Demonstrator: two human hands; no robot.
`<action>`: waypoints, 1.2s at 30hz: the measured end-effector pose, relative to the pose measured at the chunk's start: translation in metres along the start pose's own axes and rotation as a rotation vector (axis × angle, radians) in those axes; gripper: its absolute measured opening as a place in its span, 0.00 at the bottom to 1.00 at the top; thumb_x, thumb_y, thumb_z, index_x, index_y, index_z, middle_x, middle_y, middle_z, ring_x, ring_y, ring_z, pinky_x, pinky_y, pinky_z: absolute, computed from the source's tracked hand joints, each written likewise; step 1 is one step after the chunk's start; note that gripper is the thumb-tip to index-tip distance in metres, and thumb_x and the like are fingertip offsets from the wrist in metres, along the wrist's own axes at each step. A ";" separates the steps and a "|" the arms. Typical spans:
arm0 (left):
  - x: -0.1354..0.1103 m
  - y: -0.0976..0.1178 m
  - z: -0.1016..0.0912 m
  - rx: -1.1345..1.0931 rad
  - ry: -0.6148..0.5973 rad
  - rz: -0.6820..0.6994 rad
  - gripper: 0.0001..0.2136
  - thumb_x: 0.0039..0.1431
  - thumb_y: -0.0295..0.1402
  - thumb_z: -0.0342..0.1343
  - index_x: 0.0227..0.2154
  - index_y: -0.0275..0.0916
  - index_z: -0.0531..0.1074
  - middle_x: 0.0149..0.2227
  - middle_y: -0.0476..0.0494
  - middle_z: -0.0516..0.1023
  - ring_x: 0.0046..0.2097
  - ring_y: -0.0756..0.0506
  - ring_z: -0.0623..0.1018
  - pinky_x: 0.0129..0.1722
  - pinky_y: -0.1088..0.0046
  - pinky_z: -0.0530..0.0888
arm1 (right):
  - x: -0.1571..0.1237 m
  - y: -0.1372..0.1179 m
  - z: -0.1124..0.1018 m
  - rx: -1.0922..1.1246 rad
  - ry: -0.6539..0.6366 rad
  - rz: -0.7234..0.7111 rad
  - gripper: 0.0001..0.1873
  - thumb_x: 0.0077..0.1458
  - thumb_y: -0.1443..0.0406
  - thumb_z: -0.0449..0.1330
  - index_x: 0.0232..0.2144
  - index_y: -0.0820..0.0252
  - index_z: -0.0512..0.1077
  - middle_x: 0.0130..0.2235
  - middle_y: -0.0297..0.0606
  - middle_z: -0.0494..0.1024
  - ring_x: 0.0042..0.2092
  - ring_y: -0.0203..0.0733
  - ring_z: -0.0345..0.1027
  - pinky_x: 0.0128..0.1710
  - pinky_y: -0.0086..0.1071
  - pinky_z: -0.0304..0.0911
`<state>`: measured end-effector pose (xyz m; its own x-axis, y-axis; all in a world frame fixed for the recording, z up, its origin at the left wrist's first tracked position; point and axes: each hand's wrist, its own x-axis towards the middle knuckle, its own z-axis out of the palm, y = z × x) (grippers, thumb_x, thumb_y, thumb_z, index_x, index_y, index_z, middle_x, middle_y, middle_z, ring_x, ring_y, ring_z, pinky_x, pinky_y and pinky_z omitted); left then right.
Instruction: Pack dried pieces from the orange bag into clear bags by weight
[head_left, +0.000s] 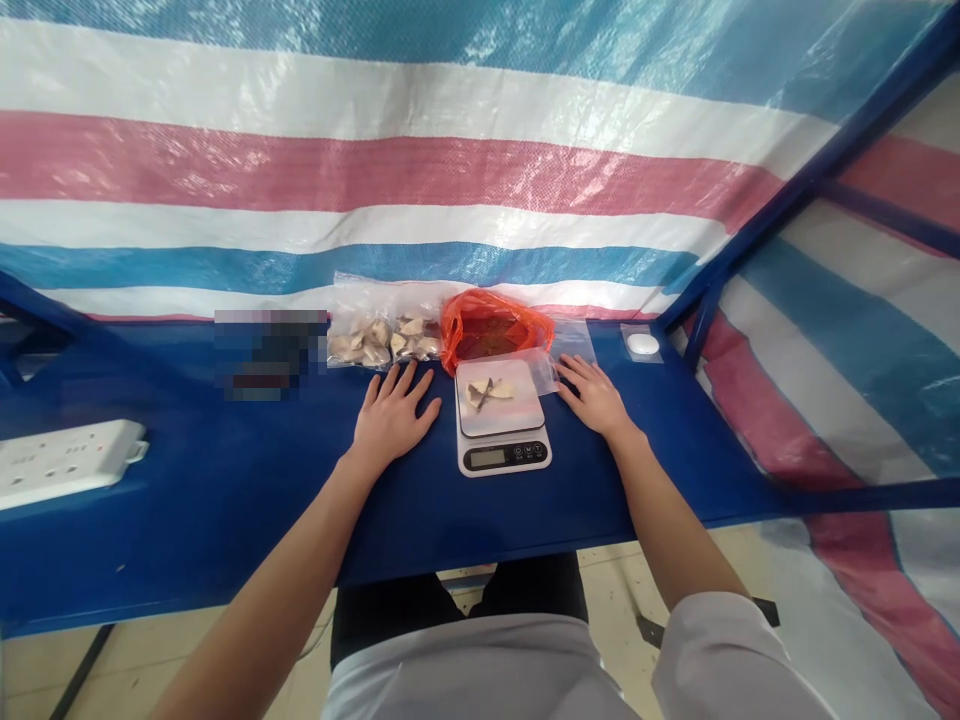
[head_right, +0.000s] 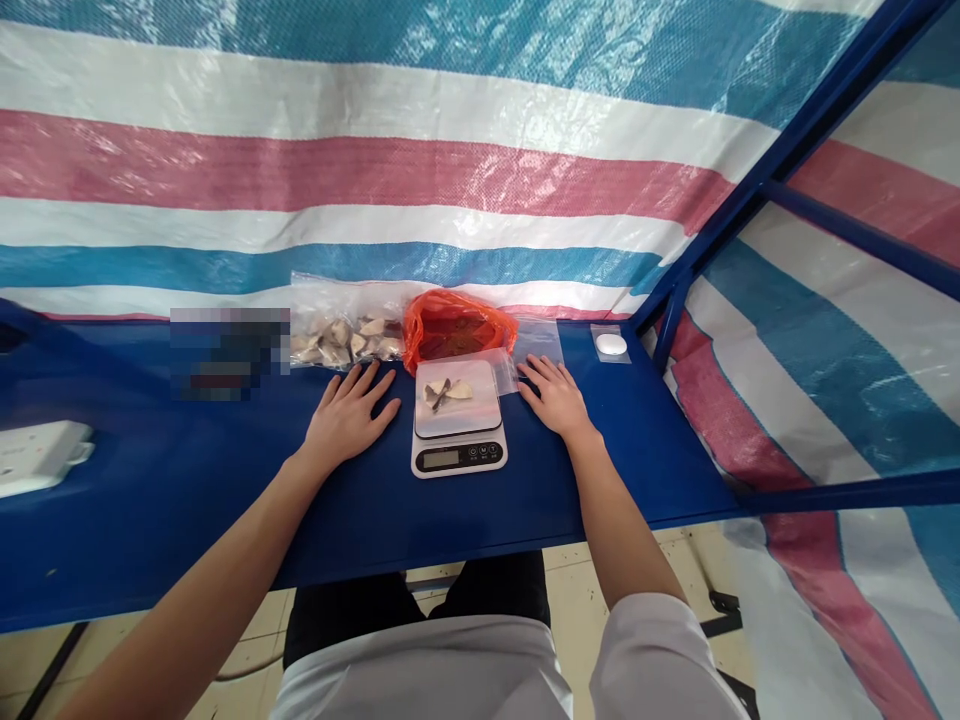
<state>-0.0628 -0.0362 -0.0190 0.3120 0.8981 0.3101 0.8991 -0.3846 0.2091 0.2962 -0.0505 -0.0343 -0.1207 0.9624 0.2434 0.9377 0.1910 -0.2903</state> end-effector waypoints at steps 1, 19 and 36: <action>0.000 0.000 0.000 -0.001 0.001 -0.003 0.25 0.66 0.46 0.47 0.63 0.45 0.69 0.68 0.38 0.64 0.69 0.29 0.62 0.67 0.42 0.57 | 0.000 0.000 0.000 0.002 -0.001 0.001 0.25 0.68 0.52 0.49 0.62 0.51 0.69 0.67 0.39 0.65 0.70 0.52 0.55 0.70 0.54 0.50; 0.000 0.000 0.001 0.009 0.003 0.004 0.25 0.66 0.45 0.47 0.63 0.45 0.68 0.68 0.38 0.65 0.69 0.29 0.63 0.67 0.43 0.57 | 0.000 0.000 0.000 0.018 0.005 0.007 0.25 0.68 0.53 0.49 0.63 0.50 0.69 0.67 0.39 0.65 0.70 0.52 0.56 0.70 0.55 0.49; 0.000 -0.001 0.002 0.015 0.016 0.012 0.25 0.66 0.45 0.48 0.63 0.47 0.68 0.67 0.40 0.66 0.68 0.30 0.64 0.67 0.42 0.58 | 0.000 -0.001 -0.001 0.027 -0.005 0.006 0.25 0.68 0.54 0.50 0.62 0.52 0.70 0.67 0.40 0.66 0.70 0.53 0.55 0.70 0.55 0.49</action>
<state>-0.0628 -0.0353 -0.0209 0.3176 0.8900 0.3272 0.9000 -0.3916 0.1916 0.2954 -0.0505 -0.0330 -0.1166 0.9644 0.2373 0.9292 0.1903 -0.3168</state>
